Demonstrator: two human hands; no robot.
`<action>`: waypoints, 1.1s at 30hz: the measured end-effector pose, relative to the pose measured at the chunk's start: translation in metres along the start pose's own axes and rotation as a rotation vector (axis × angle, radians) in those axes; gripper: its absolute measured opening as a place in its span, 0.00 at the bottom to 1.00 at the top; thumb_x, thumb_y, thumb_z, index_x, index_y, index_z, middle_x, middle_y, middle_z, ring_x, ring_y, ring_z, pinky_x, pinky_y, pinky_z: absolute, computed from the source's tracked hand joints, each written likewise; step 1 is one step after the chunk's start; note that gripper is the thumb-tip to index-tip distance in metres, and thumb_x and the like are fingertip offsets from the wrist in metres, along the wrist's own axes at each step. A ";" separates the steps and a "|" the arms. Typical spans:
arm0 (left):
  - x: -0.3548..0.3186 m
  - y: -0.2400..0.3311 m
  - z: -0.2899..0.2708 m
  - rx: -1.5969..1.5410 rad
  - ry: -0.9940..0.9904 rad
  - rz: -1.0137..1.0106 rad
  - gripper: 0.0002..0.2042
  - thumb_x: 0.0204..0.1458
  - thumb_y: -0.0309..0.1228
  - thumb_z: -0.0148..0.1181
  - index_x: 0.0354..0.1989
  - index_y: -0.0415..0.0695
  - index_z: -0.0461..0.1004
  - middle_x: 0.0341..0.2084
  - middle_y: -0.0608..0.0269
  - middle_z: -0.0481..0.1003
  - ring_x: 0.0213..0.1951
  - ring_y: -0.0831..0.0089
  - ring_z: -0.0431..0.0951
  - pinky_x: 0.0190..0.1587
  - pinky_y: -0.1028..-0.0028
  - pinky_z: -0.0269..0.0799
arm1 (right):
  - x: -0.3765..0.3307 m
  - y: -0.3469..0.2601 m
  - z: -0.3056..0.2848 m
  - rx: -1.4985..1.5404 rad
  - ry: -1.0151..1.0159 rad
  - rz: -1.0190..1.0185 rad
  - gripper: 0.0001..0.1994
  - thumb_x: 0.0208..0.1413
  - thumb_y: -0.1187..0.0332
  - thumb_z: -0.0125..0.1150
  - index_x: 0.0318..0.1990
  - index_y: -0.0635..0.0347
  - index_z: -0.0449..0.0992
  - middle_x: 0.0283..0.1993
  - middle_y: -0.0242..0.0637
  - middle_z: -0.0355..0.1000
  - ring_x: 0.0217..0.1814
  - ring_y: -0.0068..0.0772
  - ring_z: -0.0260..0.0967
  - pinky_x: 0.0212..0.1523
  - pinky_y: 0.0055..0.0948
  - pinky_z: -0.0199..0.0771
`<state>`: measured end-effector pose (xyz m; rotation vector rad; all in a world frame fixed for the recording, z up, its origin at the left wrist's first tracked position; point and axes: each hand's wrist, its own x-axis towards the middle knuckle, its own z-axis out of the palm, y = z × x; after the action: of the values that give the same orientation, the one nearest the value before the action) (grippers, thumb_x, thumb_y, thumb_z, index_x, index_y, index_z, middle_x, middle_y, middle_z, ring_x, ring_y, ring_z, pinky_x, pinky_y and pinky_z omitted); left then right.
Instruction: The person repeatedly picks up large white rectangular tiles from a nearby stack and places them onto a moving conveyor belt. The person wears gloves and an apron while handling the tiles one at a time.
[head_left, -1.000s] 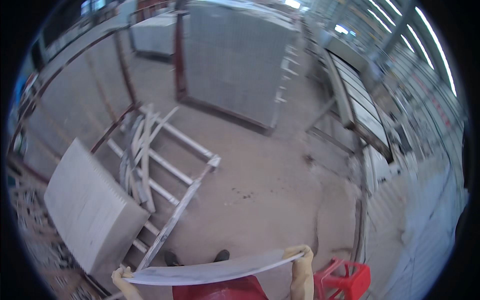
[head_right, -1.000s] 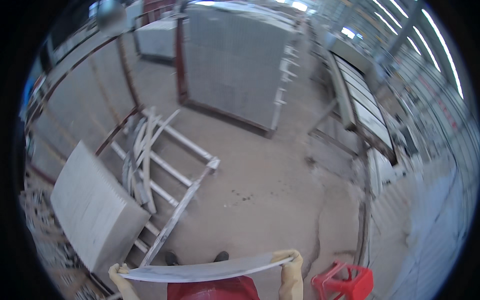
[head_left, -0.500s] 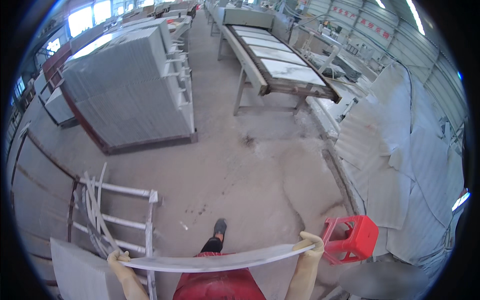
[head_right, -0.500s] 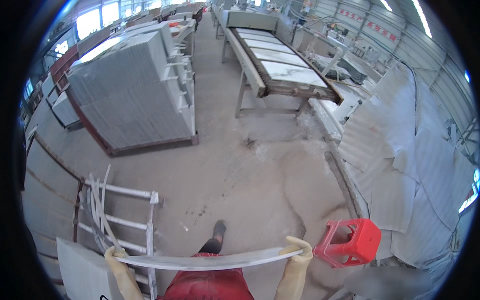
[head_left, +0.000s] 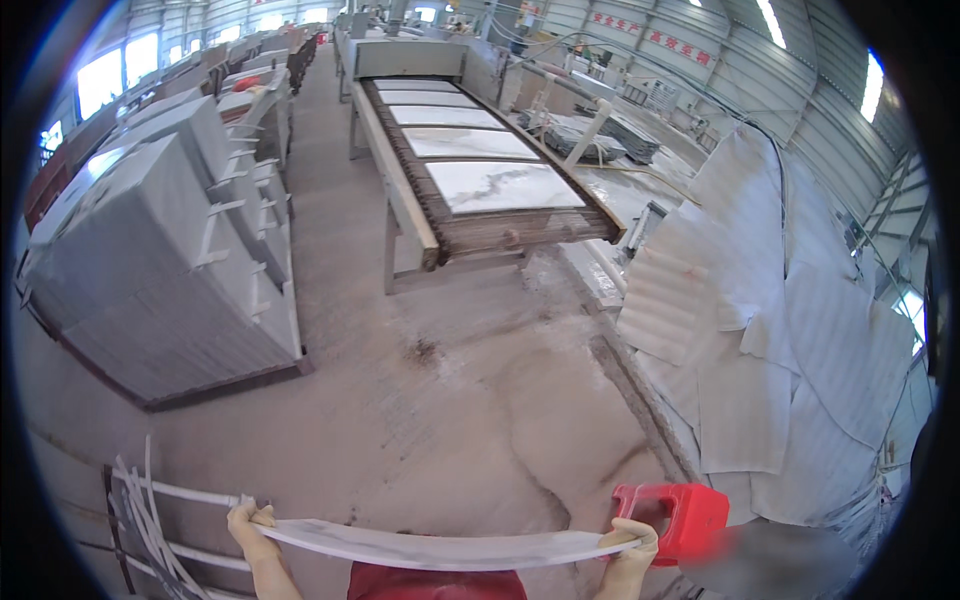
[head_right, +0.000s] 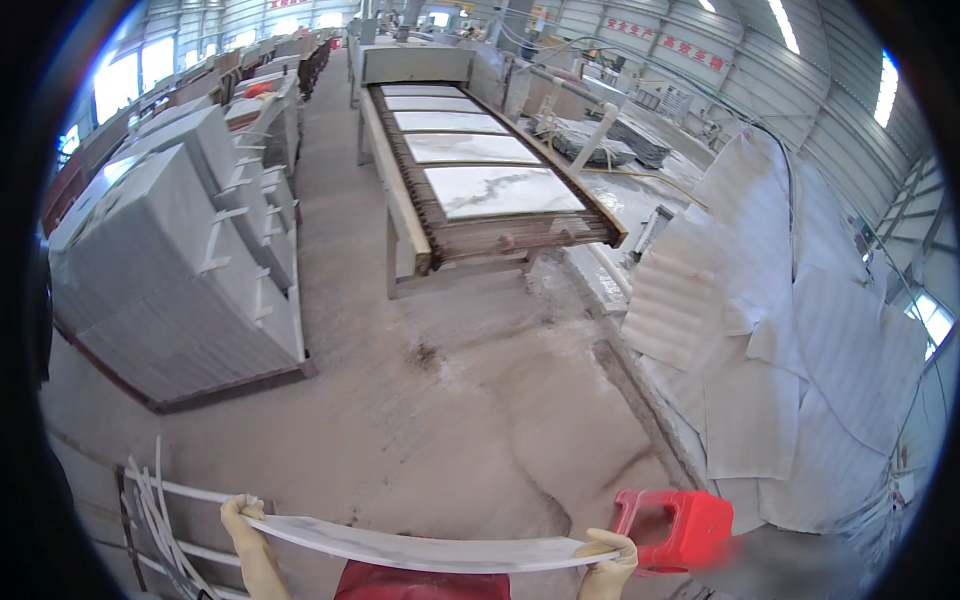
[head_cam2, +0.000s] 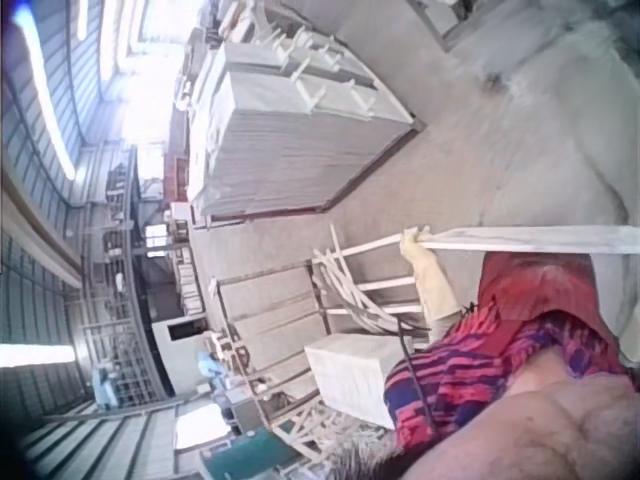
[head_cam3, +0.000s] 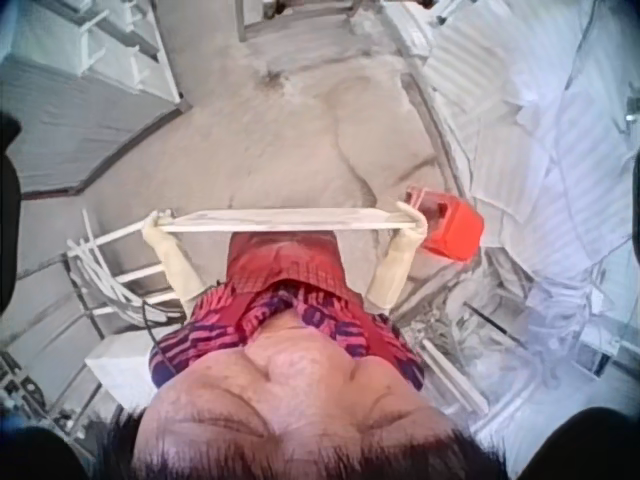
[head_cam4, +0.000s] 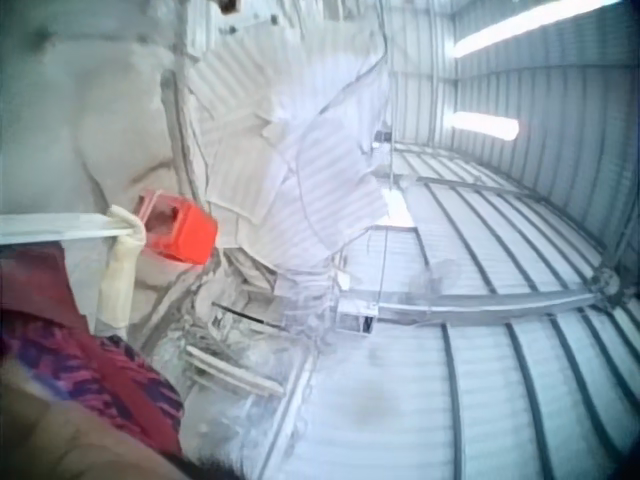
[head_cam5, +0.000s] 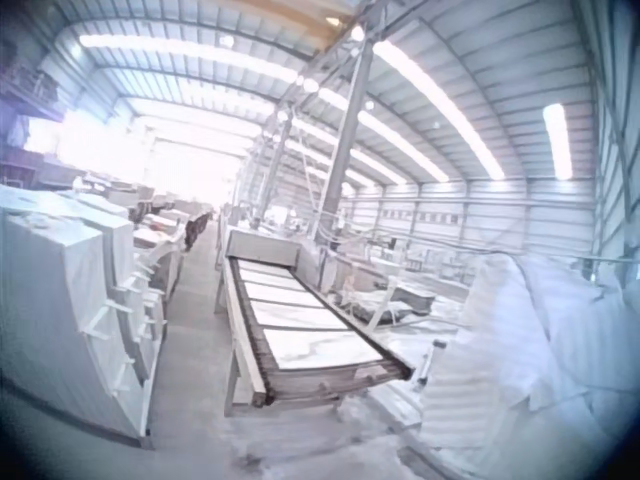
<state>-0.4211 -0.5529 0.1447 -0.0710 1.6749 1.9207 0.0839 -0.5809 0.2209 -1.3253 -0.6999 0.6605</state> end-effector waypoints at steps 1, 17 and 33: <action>0.000 -0.005 0.025 0.016 -0.018 -0.019 0.05 0.38 0.27 0.50 0.19 0.46 0.59 0.06 0.65 0.57 0.10 0.71 0.57 0.36 0.65 0.70 | 0.016 0.014 -0.010 -0.028 0.010 -0.074 0.08 0.37 0.81 0.56 0.29 0.68 0.75 0.16 0.40 0.70 0.14 0.26 0.67 0.17 0.21 0.66; -0.048 -0.067 0.316 0.050 0.036 0.035 0.05 0.39 0.28 0.50 0.23 0.44 0.60 0.05 0.64 0.57 0.09 0.70 0.57 0.37 0.61 0.69 | 0.347 0.039 0.058 0.030 -0.043 -0.011 0.10 0.42 0.73 0.56 0.33 0.68 0.73 0.15 0.40 0.69 0.15 0.28 0.66 0.19 0.20 0.67; -0.009 -0.133 0.611 0.047 -0.020 -0.021 0.05 0.40 0.26 0.51 0.23 0.44 0.61 0.06 0.63 0.60 0.10 0.69 0.60 0.38 0.62 0.70 | 0.611 0.049 0.155 -0.092 0.111 0.007 0.12 0.37 0.81 0.51 0.32 0.65 0.75 0.15 0.39 0.69 0.15 0.28 0.67 0.18 0.20 0.67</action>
<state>-0.1524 0.0117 0.1579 -0.0504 1.6988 1.8591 0.3485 -0.0068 0.2364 -1.4383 -0.6418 0.5615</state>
